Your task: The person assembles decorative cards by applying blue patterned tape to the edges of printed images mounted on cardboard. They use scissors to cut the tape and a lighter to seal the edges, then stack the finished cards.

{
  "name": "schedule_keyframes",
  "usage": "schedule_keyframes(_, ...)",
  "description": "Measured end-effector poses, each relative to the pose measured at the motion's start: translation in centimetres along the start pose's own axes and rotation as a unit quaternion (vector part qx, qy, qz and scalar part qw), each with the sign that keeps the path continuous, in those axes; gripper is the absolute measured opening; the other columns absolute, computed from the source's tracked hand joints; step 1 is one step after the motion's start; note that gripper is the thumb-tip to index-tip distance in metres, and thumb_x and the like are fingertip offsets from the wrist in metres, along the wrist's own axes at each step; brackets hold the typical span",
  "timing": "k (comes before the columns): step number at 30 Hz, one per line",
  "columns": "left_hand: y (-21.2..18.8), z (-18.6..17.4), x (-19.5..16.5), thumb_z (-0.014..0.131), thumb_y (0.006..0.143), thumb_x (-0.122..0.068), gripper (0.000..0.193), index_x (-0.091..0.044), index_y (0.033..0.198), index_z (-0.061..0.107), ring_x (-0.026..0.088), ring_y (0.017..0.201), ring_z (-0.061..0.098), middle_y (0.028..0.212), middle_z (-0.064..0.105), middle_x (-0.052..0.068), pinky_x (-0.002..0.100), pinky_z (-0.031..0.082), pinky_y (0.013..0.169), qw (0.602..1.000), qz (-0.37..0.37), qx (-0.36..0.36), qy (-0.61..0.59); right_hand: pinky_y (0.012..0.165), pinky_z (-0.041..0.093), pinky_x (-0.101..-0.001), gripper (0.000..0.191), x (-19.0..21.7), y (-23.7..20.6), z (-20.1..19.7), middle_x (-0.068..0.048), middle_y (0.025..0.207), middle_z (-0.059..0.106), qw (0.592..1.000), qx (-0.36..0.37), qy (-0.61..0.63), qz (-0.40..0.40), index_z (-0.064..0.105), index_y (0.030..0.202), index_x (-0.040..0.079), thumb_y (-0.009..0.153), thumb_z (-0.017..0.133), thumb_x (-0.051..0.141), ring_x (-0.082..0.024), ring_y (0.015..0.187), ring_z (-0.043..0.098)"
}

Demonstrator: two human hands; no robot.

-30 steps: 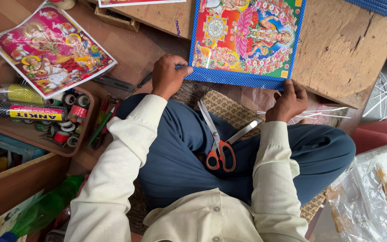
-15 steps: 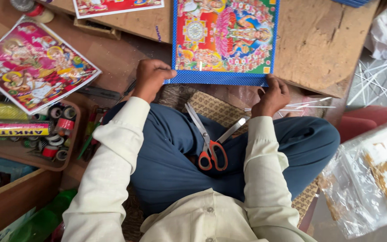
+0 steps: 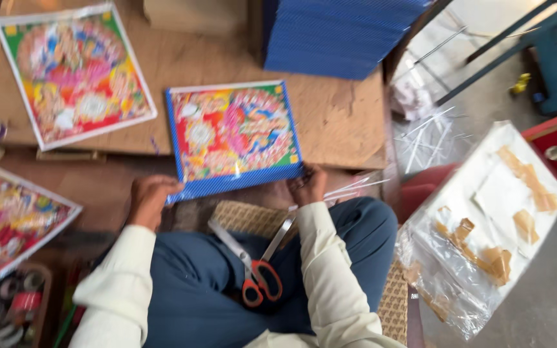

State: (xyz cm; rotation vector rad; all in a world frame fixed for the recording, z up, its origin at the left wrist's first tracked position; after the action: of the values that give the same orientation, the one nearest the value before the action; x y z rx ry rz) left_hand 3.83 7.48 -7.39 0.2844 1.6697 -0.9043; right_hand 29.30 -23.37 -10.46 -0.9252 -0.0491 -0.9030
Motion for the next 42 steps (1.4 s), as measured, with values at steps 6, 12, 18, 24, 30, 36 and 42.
schedule_keyframes(6, 0.5, -0.4, 0.0, 0.077, 0.076, -0.004, 0.014, 0.002, 0.089, 0.074, 0.017, 0.069, 0.067, 0.081, 0.073, 0.009, 0.031, 0.051, 0.058, 0.998, -0.056, -0.019, 0.012, 0.052, 0.048, -0.0352, 0.020, -0.6, -1.8, 0.8, -0.001, 0.057, 0.056, 0.998, -0.048, -0.014, 0.045, 0.056, 0.065, 0.014, 0.084, 0.060, 0.020, -0.020, 0.049, 0.053)
schedule_keyframes(12, 1.7, -0.2, 0.2, 0.074, 0.076, -0.002, 0.011, 0.003, 0.086, 0.074, 0.018, 0.067, 0.066, 0.080, 0.073, 0.010, 0.031, 0.049, 0.054, 0.999, -0.037, -0.019, 0.000, 0.057, 0.050, -0.0373, 0.019, -0.4, -2.9, 1.4, -0.005, 0.065, 0.060, 0.991, -0.118, -0.028, 0.059, 0.056, 0.074, 0.010, 0.087, 0.052, 0.022, -0.022, 0.054, 0.058)
schedule_keyframes(18, 1.8, 0.4, 0.9, 0.072, 0.077, -0.006, 0.014, 0.005, 0.086, 0.074, 0.017, 0.060, 0.063, 0.073, 0.070, 0.009, 0.030, 0.048, 0.051, 0.999, 0.038, 0.032, -0.020, 0.032, 0.030, -0.0304, 0.026, 0.9, -3.2, 0.3, -0.006, 0.060, 0.052, 0.969, -0.143, -0.080, -0.186, 0.060, 0.080, 0.008, 0.089, 0.069, 0.030, -0.017, 0.038, 0.043)
schedule_keyframes(24, 1.1, 1.3, 0.5, 0.073, 0.078, -0.005, 0.012, 0.005, 0.085, 0.074, 0.015, 0.059, 0.063, 0.072, 0.070, 0.009, 0.029, 0.048, 0.050, 0.999, 0.024, 0.036, -0.007, 0.042, 0.047, -0.0269, 0.044, 0.1, -4.1, 0.5, -0.005, 0.081, 0.069, 0.938, -0.182, -0.155, -0.251, 0.059, 0.103, 0.004, 0.079, 0.088, 0.026, -0.014, 0.057, 0.064)
schedule_keyframes(30, 0.0, 1.6, -1.1, 0.072, 0.081, -0.005, 0.012, 0.006, 0.084, 0.074, 0.011, 0.061, 0.063, 0.071, 0.069, 0.007, 0.027, 0.051, 0.053, 0.998, 0.052, 0.018, 0.030, 0.051, 0.050, -0.0333, 0.057, -5.1, -7.3, 3.1, -0.010, 0.097, 0.065, 0.945, -0.097, -0.201, -0.239, 0.054, 0.116, 0.001, 0.073, 0.090, 0.013, -0.022, 0.073, 0.062)
schedule_keyframes(36, 0.1, 2.0, -1.1, 0.072, 0.082, -0.005, 0.011, 0.006, 0.083, 0.075, 0.010, 0.061, 0.061, 0.070, 0.069, 0.006, 0.027, 0.048, 0.054, 0.996, 0.079, 0.030, 0.020, 0.066, 0.060, -0.0347, 0.063, -14.2, -10.3, 7.6, -0.013, 0.104, 0.070, 0.941, -0.010, -0.236, -0.244, 0.053, 0.119, -0.002, 0.067, 0.089, 0.002, -0.023, 0.084, 0.070)
schedule_keyframes(42, -0.1, 3.2, -0.9, 0.071, 0.084, -0.008, 0.013, 0.005, 0.084, 0.074, 0.008, 0.068, 0.061, 0.075, 0.070, 0.003, 0.026, 0.049, 0.059, 0.993, 0.096, 0.067, -0.014, 0.068, 0.054, -0.0340, 0.058, -17.2, -12.4, 9.6, -0.013, 0.103, 0.070, 0.933, 0.054, -0.273, -0.229, 0.058, 0.120, -0.004, 0.071, 0.089, 0.002, -0.023, 0.085, 0.067)
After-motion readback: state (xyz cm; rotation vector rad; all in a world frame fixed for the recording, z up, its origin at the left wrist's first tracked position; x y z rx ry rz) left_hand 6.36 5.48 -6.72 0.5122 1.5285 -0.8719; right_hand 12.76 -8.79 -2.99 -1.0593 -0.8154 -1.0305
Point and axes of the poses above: each hand's wrist, its own y-axis towards the middle knuckle, its own z-axis out of the palm, x = y × z, the point moved 8 cm from there along y, towards the middle knuckle
